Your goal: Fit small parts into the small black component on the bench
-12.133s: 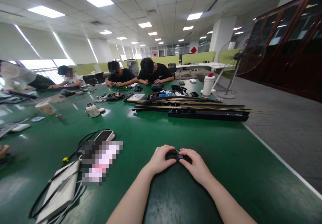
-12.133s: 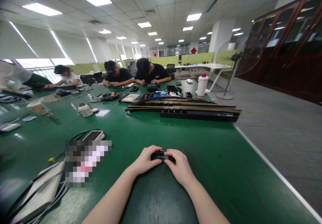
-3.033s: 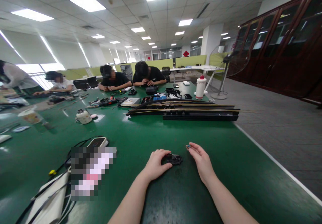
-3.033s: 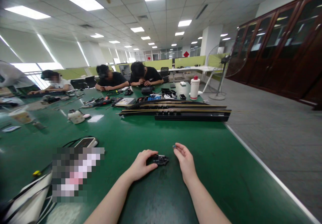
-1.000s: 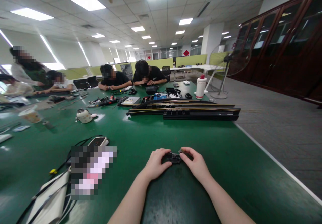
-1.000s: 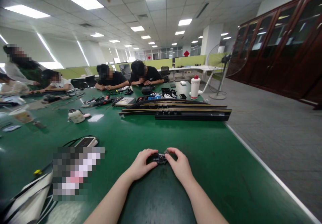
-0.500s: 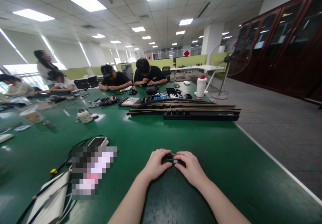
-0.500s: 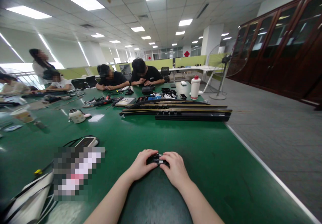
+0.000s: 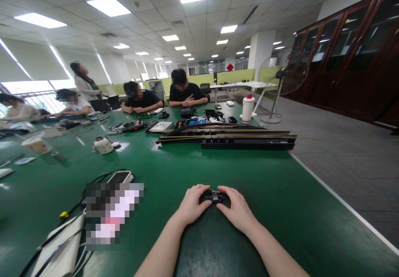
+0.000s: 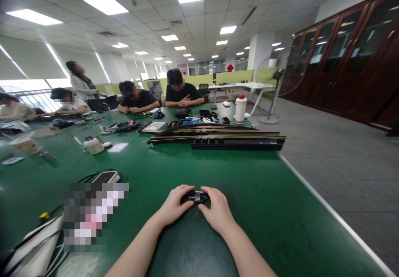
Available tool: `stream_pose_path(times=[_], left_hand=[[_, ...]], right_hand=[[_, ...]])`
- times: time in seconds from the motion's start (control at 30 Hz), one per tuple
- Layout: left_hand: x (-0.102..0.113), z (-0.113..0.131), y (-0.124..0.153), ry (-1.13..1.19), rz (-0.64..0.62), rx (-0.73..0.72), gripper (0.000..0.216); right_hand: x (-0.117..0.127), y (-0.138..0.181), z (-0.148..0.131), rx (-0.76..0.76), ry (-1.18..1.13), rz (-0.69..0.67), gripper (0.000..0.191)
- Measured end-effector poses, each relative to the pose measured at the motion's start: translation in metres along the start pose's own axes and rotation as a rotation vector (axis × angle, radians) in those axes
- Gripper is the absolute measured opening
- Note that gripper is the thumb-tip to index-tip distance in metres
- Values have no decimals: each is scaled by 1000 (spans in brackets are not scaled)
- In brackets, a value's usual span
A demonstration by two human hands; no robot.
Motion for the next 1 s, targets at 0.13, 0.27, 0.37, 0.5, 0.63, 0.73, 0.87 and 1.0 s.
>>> stream_pose_path(times=[0.13,0.27,0.37,0.5,0.63,0.73,0.87,1.0], left_hand=[[0,-2,0,7,4,2,43],[1,-3,0,21,9,11,42],[2,-3,0,25,16,13,42],[2,-2,0,23,15,28,40],[2,-1,0,22,9,22,40],[1,-2,-1,22,13,6,40],[0,-3,0,23,19,-1,42],[0,-4,0,32,22,-6,45]], right_hand=[[-2,0,3,5,4,-4,42],[-2,-1,2,-3,-3,-10,39],[-2,0,0,-7,0,-15,39],[-1,0,-1,-2,3,-10,37],[-2,0,0,1,25,-23,36],[-4,0,0,-2,39,-39,37],[-4,0,0,-4,53,-40,37],[-3,0,-1,-12,60,-30,38]])
Point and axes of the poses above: each hand's wrist, its own y-axis away from the middle knuckle, its own x-axis out of the back of the hand, z = x × y, the point moved 10 cm from there along -y, towards the middle knuckle, and after that the axes turned 2 degrees about y, right-handed, at the moved point
